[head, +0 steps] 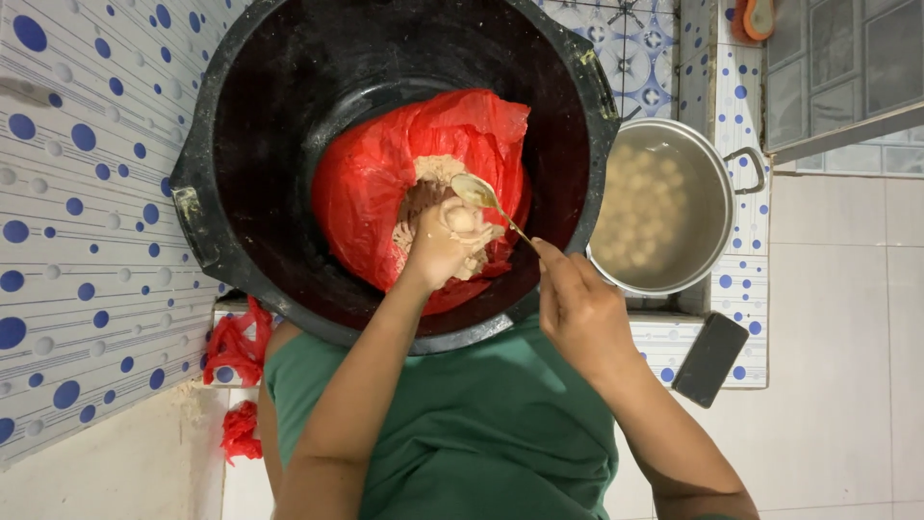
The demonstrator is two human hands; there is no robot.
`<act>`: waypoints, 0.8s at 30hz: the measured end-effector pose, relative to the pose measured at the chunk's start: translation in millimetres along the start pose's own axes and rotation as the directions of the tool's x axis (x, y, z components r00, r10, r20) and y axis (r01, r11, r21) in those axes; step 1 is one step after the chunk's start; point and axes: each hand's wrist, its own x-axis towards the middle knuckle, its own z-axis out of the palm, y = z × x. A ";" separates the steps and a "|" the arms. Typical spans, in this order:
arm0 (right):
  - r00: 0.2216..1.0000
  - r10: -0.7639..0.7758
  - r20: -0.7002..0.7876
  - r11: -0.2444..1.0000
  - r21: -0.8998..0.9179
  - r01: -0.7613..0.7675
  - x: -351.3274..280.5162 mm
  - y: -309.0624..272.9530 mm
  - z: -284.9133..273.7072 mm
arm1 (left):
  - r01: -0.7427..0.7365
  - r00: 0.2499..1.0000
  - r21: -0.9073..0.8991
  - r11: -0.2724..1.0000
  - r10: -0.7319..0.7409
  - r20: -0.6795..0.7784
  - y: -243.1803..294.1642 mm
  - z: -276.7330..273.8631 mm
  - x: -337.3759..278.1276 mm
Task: Using a spoon to portion a meat mixture from a plastic bag into a pot of boiling water to form meatballs.
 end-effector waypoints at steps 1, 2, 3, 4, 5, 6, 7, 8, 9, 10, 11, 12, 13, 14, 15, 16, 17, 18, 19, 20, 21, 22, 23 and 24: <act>1.000 0.000 0.000 1.000 0.000 0.000 1.1 -0.1 0.0 | 0.000 1.000 0.000 1.000 0.000 0.000 10.7 1.5 -1.0; 1.000 -0.024 -0.001 1.000 -0.010 0.024 2.2 -0.2 -0.1 | 0.053 0.999 -0.051 0.997 -0.053 0.011 21.3 3.0 -2.0; 0.999 -0.048 -0.002 0.999 -0.020 0.048 3.3 -0.1 -0.1 | 0.106 0.994 -0.101 0.989 -0.104 0.026 31.9 4.6 -3.0; 0.999 -0.046 -0.002 0.999 -0.019 0.046 3.8 -1.0 1.4 | 0.108 0.994 -0.100 0.989 -0.106 0.026 8.6 -5.3 8.8; 0.999 -0.054 0.003 0.997 -0.054 0.054 4.3 -1.8 2.8 | 0.323 0.945 -0.264 0.909 -0.295 0.143 -14.8 -15.1 20.5; 0.998 -0.063 0.005 0.994 -0.090 0.063 5.4 -2.3 4.4 | 0.524 0.851 -0.389 0.758 -0.440 0.287 -37.7 -24.8 33.2; 0.998 -0.062 0.004 0.994 -0.091 0.062 5.9 -2.3 5.7 | 0.524 0.851 -0.388 0.758 -0.440 0.288 -44.5 -16.9 33.6; 0.997 -0.071 0.016 0.989 -0.132 0.072 5.8 -2.7 6.9 | 0.360 0.932 -0.215 0.908 -0.357 0.054 -51.5 -9.4 33.1; 0.996 -0.079 0.029 0.982 -0.173 0.082 5.8 -3.0 8.1 | 0.206 0.968 0.011 0.979 -0.202 -0.152 -58.6 -1.8 32.6; 0.997 -0.078 0.027 0.982 -0.172 0.081 1.5 0.1 15.6 | 0.205 0.968 0.013 0.979 -0.201 -0.152 -62.6 -0.2 34.9; 0.999 -0.031 0.036 0.995 -0.098 0.034 -2.8 3.3 22.9 | 0.194 0.968 0.067 0.979 -0.180 -0.177 -66.7 1.5 37.1; 0.999 0.017 0.049 1.000 -0.024 -0.016 -7.6 6.2 30.1 | 0.185 0.967 0.122 0.975 -0.158 -0.200 -70.9 3.3 38.9; 0.999 0.019 0.048 1.000 -0.024 -0.018 -5.7 6.2 28.9 | 0.186 0.967 0.124 0.975 -0.159 -0.198 -75.3 -0.7 39.8; 0.985 0.121 0.122 0.979 0.148 -0.139 -3.3 6.3 27.9 | 0.251 0.957 0.272 0.929 -0.196 -0.213 -79.2 -4.7 41.6; 0.956 0.206 0.211 0.915 0.306 -0.265 -0.9 6.5 26.8 | 0.310 0.945 0.412 0.857 -0.230 -0.233 -83.0 -8.7 43.3; 0.956 0.207 0.209 0.914 0.306 -0.265 -9.4 17.4 33.9 | 0.308 0.946 0.415 0.856 -0.228 -0.231 -78.7 -10.0 41.9; 0.902 0.313 0.296 0.850 0.337 -0.405 -18.1 28.4 41.0 | 0.238 0.970 0.520 0.820 -0.171 -0.175 -74.5 -11.1 40.4; 0.829 0.405 0.385 0.766 0.353 -0.538 -26.9 39.5 47.9 | 0.162 0.987 0.616 0.771 -0.119 -0.111 -70.2 -12.0 38.9; 0.829 0.407 0.382 0.765 0.354 -0.539 -30.1 47.0 50.0 | 0.160 0.987 0.618 0.770 -0.118 -0.108 -68.8 -11.6 37.9; 0.762 0.461 0.455 0.635 0.431 -0.641 -33.7 54.5 51.8 | 0.168 0.986 0.635 0.754 -0.138 -0.097 -67.5 -10.9 36.8; 0.688 0.495 0.532 0.484 0.488 -0.726 -37.2 62.2 53.7 | 0.176 0.984 0.652 0.738 -0.159 -0.086 -66.3 -10.1 35.8; 0.688 0.498 0.528 0.483 0.490 -0.726 -38.1 60.0 45.3 | 0.172 0.984 0.654 0.737 -0.158 -0.082 -83.5 -17.3 42.5; 0.621 0.528 0.578 0.306 0.553 -0.775 -39.1 58.1 36.9 | 0.180 0.983 0.658 0.731 -0.152 -0.100 -100.9 -24.4 49.6; 0.553 0.543 0.632 0.118 0.594 -0.796 -40.5 56.5 28.1 | 0.187 0.982 0.662 0.725 -0.147 -0.117 -118.6 -30.6 56.8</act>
